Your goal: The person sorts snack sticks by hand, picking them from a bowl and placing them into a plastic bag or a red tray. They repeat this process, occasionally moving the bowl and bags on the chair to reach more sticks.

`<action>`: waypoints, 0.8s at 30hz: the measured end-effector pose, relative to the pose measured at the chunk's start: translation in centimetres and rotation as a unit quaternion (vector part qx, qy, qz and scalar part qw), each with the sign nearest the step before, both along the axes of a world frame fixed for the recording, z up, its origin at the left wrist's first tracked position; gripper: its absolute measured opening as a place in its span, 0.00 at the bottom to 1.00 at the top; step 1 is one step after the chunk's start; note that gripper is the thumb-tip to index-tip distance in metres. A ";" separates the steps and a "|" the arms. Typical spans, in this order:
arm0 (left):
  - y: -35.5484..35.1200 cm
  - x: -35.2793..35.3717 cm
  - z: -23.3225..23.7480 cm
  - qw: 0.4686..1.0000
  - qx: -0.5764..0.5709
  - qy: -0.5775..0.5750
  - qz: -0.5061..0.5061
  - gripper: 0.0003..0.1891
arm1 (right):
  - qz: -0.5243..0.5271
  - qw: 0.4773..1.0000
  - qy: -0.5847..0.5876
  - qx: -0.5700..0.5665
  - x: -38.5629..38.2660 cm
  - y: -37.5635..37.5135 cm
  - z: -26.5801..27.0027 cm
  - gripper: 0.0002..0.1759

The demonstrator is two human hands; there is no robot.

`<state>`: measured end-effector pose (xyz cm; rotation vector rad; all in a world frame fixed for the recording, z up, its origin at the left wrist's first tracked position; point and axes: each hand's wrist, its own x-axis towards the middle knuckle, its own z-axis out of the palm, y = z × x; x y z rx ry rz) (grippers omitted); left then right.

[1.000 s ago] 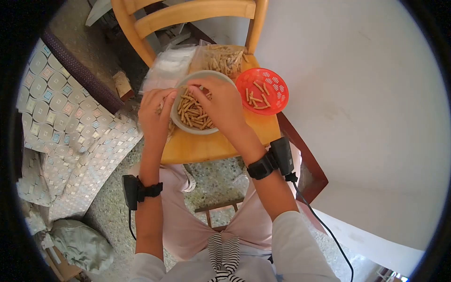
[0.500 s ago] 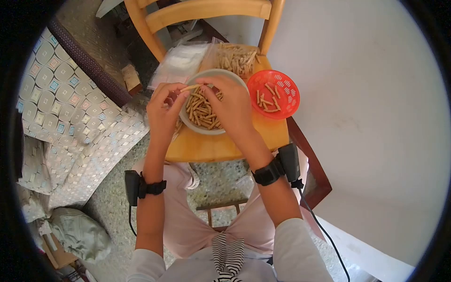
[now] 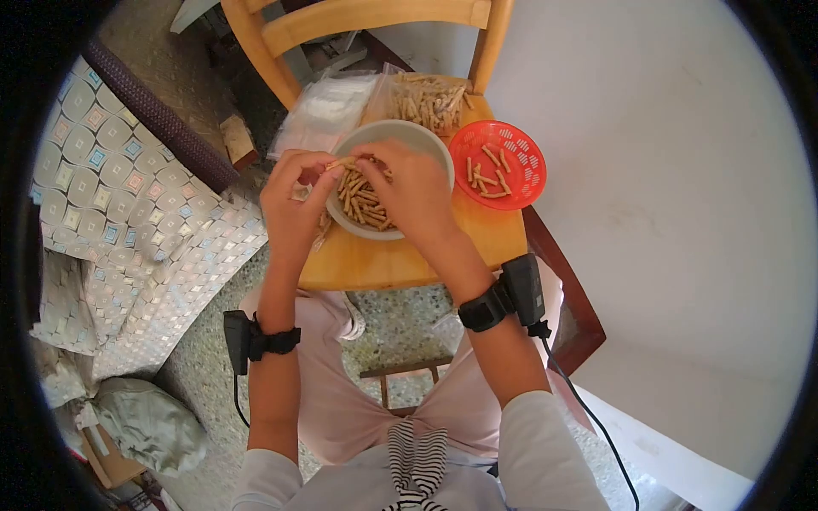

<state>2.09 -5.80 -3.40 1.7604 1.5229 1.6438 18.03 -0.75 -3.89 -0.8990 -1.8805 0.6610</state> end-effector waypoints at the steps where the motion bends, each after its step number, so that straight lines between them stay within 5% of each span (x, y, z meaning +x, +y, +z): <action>1: 0.0 -0.1 0.0 1.000 0.002 0.007 0.011 0.08 | 0.000 1.000 0.000 0.000 0.1 0.0 0.2 0.10; 14: -0.2 -1.0 -0.4 0.997 -0.014 0.071 0.001 0.08 | 0.036 0.996 0.040 0.069 -0.2 0.1 0.6 0.08; 24: -0.3 -1.7 0.1 0.998 -0.019 -0.047 -0.023 0.10 | 0.072 0.997 0.021 0.030 -0.1 0.1 0.5 0.08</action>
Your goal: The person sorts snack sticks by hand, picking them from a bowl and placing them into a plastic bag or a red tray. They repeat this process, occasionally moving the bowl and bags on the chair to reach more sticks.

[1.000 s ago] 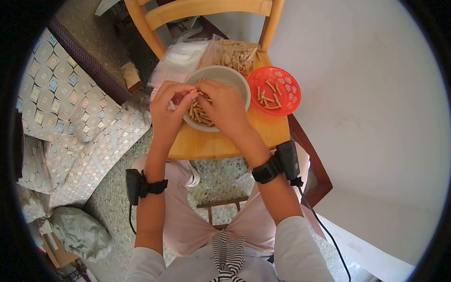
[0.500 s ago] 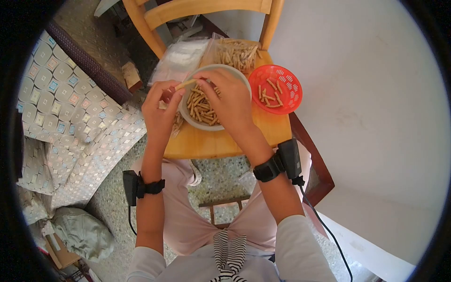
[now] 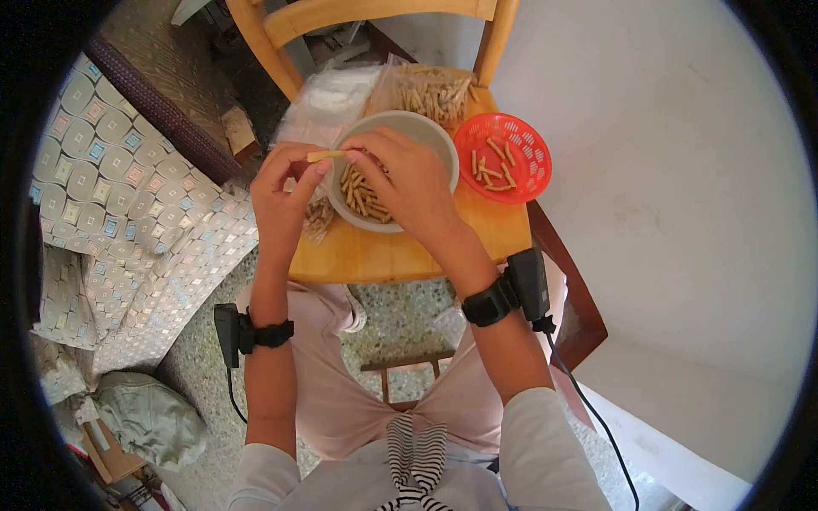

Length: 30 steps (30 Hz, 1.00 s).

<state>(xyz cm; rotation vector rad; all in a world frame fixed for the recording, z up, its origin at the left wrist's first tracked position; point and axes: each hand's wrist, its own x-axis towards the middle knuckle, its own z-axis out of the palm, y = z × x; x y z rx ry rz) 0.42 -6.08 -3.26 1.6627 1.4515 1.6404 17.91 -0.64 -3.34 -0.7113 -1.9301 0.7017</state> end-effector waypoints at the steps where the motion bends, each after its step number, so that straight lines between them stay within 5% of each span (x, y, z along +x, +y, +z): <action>1: 0.0 -0.1 0.0 1.000 -0.001 0.002 0.003 0.10 | 0.000 1.000 0.000 -0.001 0.0 -0.1 0.0 0.08; 8: 0.5 -1.3 -0.2 0.999 -0.017 -0.018 0.036 0.08 | -0.007 0.994 -0.065 -0.091 0.2 -0.1 -0.8 0.13; 10: 0.7 -2.0 0.2 0.990 -0.031 0.055 0.122 0.08 | -0.031 0.991 -0.097 -0.081 0.8 0.1 -1.7 0.14; 12: 0.9 -2.7 -0.4 0.983 -0.020 0.115 0.139 0.08 | -0.065 0.949 -0.301 -0.066 1.4 -0.1 -3.0 0.17; 15: 1.0 -2.7 -1.0 0.966 -0.008 0.208 0.152 0.09 | -0.057 0.911 -0.404 -0.068 1.6 -0.4 -4.5 0.15; 22: 1.0 -2.5 -2.0 0.939 -0.013 0.310 0.145 0.08 | -0.102 0.914 -0.386 -0.067 0.5 0.9 -7.1 0.09; 30: 0.9 -2.2 -1.5 0.949 0.007 0.274 0.155 0.11 | -0.083 0.912 -0.394 -0.072 1.2 0.9 -5.1 0.07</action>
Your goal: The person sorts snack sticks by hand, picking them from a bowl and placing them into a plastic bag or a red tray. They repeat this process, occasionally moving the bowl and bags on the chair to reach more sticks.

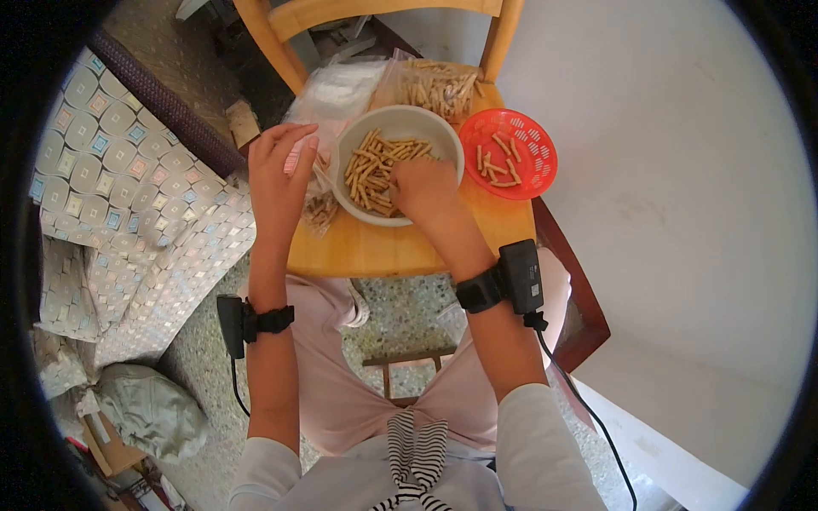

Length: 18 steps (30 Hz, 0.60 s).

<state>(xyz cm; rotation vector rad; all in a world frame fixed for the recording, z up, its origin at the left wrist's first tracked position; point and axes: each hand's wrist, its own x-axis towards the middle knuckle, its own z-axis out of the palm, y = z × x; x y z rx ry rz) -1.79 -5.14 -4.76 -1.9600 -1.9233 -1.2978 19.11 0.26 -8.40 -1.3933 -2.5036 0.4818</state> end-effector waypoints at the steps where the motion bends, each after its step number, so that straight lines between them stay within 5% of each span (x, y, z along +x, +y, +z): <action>1: 0.0 0.2 0.1 1.000 0.015 0.004 0.000 0.11 | 0.000 1.000 0.000 0.000 0.1 0.2 0.1 0.07; 10: 0.0 1.8 -0.1 0.994 -0.031 0.014 -0.105 0.15 | 0.040 0.997 0.059 -0.011 0.5 0.1 0.9 0.09; 13: 0.0 1.4 0.1 0.977 -0.015 0.146 -0.153 0.18 | -0.003 0.982 0.176 -0.072 0.3 0.4 2.6 0.09; 15: 0.1 1.6 -0.3 0.978 -0.025 0.134 -0.160 0.19 | -0.013 0.933 0.275 -0.233 0.9 0.5 4.3 0.07; 18: 0.1 1.9 -0.7 0.979 -0.042 0.108 -0.169 0.18 | 0.003 0.905 0.335 -0.264 1.1 0.5 4.4 0.07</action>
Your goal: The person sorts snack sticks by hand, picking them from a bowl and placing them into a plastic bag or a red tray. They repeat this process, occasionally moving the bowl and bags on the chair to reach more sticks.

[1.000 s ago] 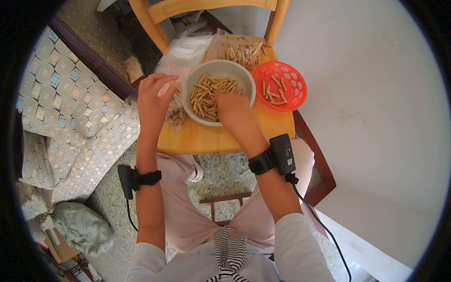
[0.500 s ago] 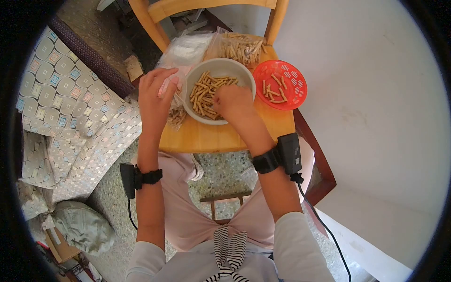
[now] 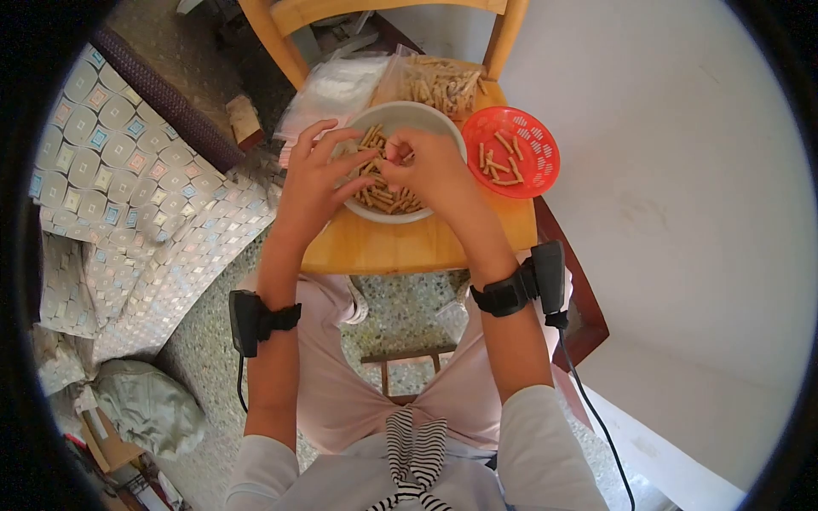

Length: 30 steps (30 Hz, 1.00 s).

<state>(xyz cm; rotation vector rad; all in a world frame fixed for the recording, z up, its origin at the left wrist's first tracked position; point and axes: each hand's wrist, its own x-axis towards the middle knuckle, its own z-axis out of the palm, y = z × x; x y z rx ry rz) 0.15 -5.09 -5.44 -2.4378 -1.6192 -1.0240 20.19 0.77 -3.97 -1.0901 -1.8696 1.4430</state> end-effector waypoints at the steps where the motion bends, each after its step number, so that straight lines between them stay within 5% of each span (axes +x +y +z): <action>1: 0.1 0.1 0.0 1.000 -0.008 -0.011 -0.002 0.16 | 0.000 1.000 0.000 0.000 0.0 0.1 -0.2 0.07; 3: 0.1 0.2 0.2 1.000 0.020 -0.006 0.002 0.14 | -0.001 0.997 0.010 0.081 -0.2 0.3 -0.3 0.08; 18: 0.0 0.6 0.6 0.995 0.060 -0.058 0.050 0.08 | 0.000 0.974 0.151 0.169 -2.0 -0.8 0.8 0.10; 30: -0.7 0.5 1.6 0.989 0.084 -0.104 0.069 0.09 | -0.010 0.967 0.037 0.253 -1.7 -0.7 -0.2 0.11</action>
